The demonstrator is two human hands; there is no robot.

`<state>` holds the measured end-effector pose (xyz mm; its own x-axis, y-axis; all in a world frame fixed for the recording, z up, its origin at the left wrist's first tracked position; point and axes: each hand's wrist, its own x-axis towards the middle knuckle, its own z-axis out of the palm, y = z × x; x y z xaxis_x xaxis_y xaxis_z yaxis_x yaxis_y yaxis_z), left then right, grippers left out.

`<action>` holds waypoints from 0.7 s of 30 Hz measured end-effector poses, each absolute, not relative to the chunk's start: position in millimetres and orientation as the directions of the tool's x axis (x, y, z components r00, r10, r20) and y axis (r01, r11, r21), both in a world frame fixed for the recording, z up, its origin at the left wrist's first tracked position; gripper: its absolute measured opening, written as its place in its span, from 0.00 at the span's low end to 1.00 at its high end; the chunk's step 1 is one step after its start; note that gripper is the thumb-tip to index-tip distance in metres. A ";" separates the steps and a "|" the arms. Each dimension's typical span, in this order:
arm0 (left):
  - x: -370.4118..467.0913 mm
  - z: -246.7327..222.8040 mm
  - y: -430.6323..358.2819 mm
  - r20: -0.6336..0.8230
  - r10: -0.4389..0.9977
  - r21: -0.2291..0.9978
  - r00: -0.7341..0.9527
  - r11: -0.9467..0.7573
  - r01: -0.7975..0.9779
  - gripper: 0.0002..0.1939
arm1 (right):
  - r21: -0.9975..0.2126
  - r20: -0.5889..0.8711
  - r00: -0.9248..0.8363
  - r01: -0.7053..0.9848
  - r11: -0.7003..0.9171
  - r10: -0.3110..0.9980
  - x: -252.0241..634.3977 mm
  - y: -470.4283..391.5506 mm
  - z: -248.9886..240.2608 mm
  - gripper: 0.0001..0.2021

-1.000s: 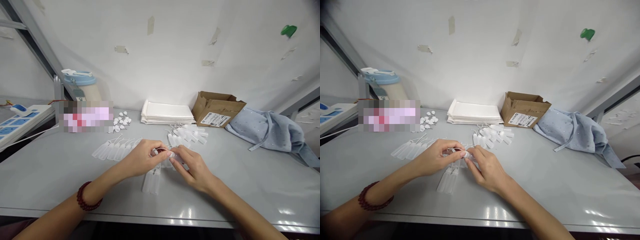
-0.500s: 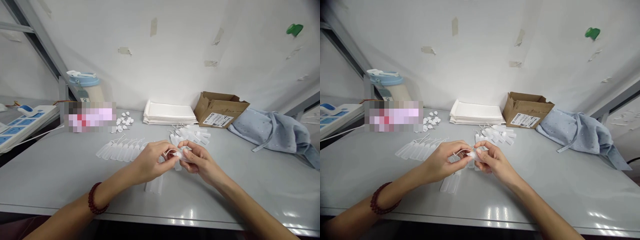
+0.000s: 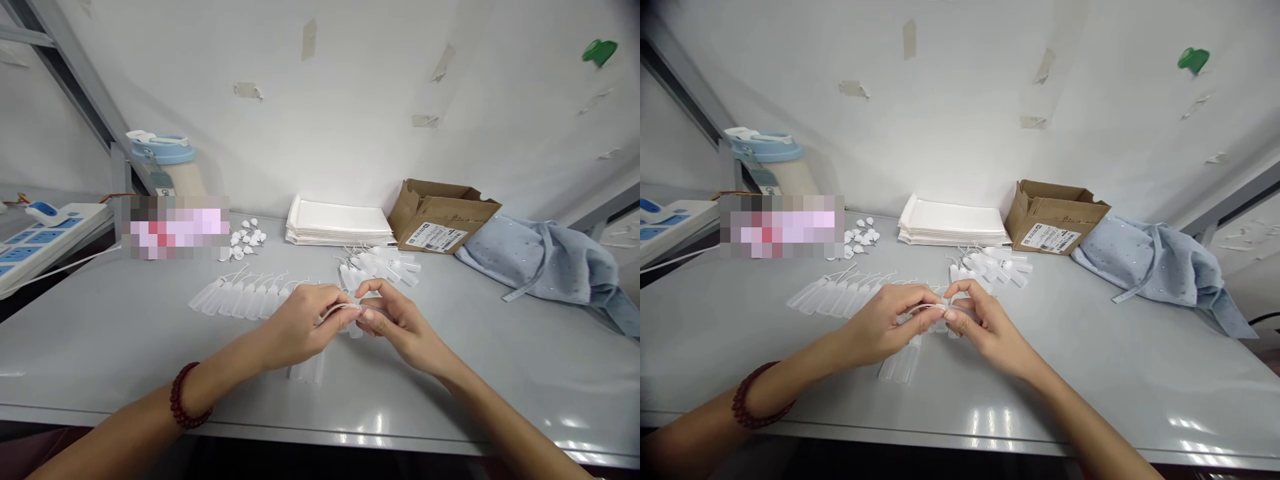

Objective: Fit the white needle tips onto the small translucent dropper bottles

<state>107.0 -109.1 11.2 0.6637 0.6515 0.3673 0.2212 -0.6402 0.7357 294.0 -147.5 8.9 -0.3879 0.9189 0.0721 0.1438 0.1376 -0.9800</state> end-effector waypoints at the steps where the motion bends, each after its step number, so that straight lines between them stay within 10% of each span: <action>1: 107.4 9.0 -109.5 0.447 0.610 0.673 0.655 -0.711 0.203 0.09 | -0.995 0.042 -0.404 0.069 0.076 0.914 294.7 -146.4 8.3 0.09; 6: 108.4 0.7 -110.6 0.665 0.370 0.355 0.649 -0.921 0.161 0.08 | -0.944 -0.156 -0.509 -0.176 -0.280 0.847 296.4 -140.8 5.5 0.11; 9: 107.1 1.0 -109.0 0.652 0.370 0.374 0.662 -0.916 0.144 0.06 | -0.917 -0.209 -0.553 -0.176 -0.359 0.806 295.9 -137.8 4.7 0.11; 16: 102.5 10.7 -103.3 0.414 0.606 0.628 0.680 -0.730 0.268 0.08 | -0.979 0.044 -0.387 0.165 0.116 0.921 288.3 -144.6 5.2 0.10; 21: 104.3 10.5 -103.3 0.336 0.640 0.641 0.691 -0.693 0.330 0.17 | -0.957 0.068 -0.365 0.240 0.164 0.928 287.8 -148.3 7.2 0.09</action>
